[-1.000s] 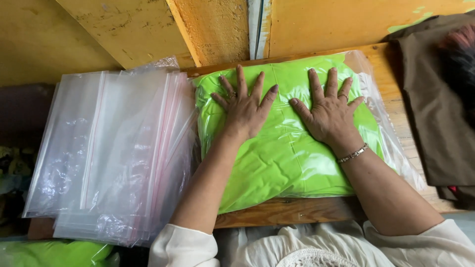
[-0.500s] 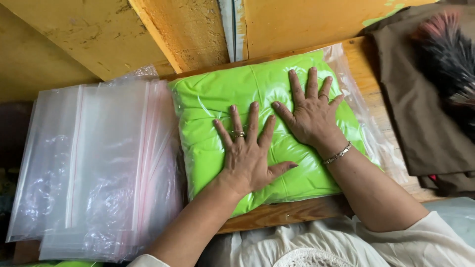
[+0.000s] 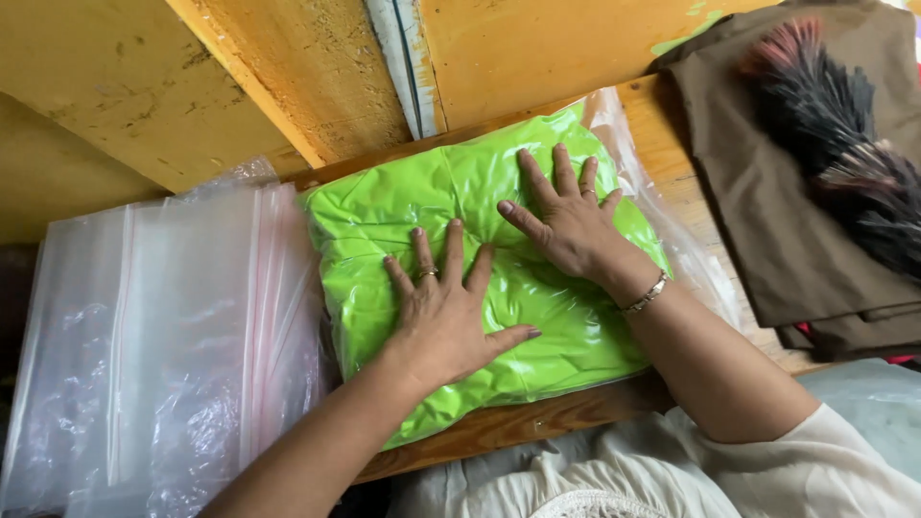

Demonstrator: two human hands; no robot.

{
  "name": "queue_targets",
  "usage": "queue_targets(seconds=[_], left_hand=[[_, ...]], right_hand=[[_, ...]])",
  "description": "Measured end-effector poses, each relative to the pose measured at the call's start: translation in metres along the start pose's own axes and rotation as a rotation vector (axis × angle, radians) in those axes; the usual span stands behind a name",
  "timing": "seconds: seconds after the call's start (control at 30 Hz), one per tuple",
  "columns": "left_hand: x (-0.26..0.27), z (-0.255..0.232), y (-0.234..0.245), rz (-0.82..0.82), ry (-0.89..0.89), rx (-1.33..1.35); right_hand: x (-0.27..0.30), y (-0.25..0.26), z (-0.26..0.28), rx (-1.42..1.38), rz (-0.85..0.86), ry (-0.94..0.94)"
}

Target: Inserting a green pillow into a plastic zip-lock bag and sealing it manually.

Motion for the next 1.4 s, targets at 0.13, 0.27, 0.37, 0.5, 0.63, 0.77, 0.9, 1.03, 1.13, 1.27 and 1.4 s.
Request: queue_targets(seconds=[0.13,0.27,0.37,0.5,0.63,0.77,0.9,1.03,1.13,1.27,1.4], left_hand=[[0.009,0.002,0.026,0.413,0.096,-0.189],[-0.013,-0.025,0.039,0.329,-0.001,-0.396],[-0.037,-0.067,0.072,0.088,-0.129,-0.231],[-0.081,-0.079,0.088,-0.408,-0.097,0.034],[-0.105,-0.052,0.055,-0.342,0.014,0.076],[-0.115,-0.044,0.029,-0.25,0.008,0.093],[-0.124,-0.045,0.022,-0.228,0.017,0.115],[-0.136,-0.051,0.008,-0.112,0.064,0.01],[-0.139,-0.052,0.001,-0.067,0.071,-0.017],[-0.143,-0.05,-0.004,0.004,0.072,0.003],[-0.148,-0.047,-0.01,0.074,0.056,0.053]], right_hand=[[0.021,0.026,0.003,-0.17,0.192,0.014],[0.02,0.076,-0.027,-0.07,-0.019,0.103],[-0.003,0.087,-0.095,0.059,-0.282,0.042],[-0.013,0.079,-0.123,-0.046,-0.378,-0.034],[-0.003,0.071,-0.11,-0.043,-0.415,-0.062],[-0.016,0.042,-0.138,-0.032,-0.44,-0.129],[-0.021,0.026,-0.157,0.063,-0.552,-0.149],[-0.022,0.02,-0.164,0.076,-0.561,-0.166],[-0.024,0.023,-0.158,0.117,-0.544,-0.136],[-0.025,0.029,-0.132,0.109,-0.429,-0.175],[-0.028,0.036,-0.125,0.062,-0.302,-0.308]])
Point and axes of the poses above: each hand's wrist, its own x-axis away from the middle knuckle, its own y-axis out of the back of the hand, z = x × y, the point moved 6 cm from there along -x, towards the middle knuckle, and after that the axes turned 14 degrees about y, right-handed, at the moved point
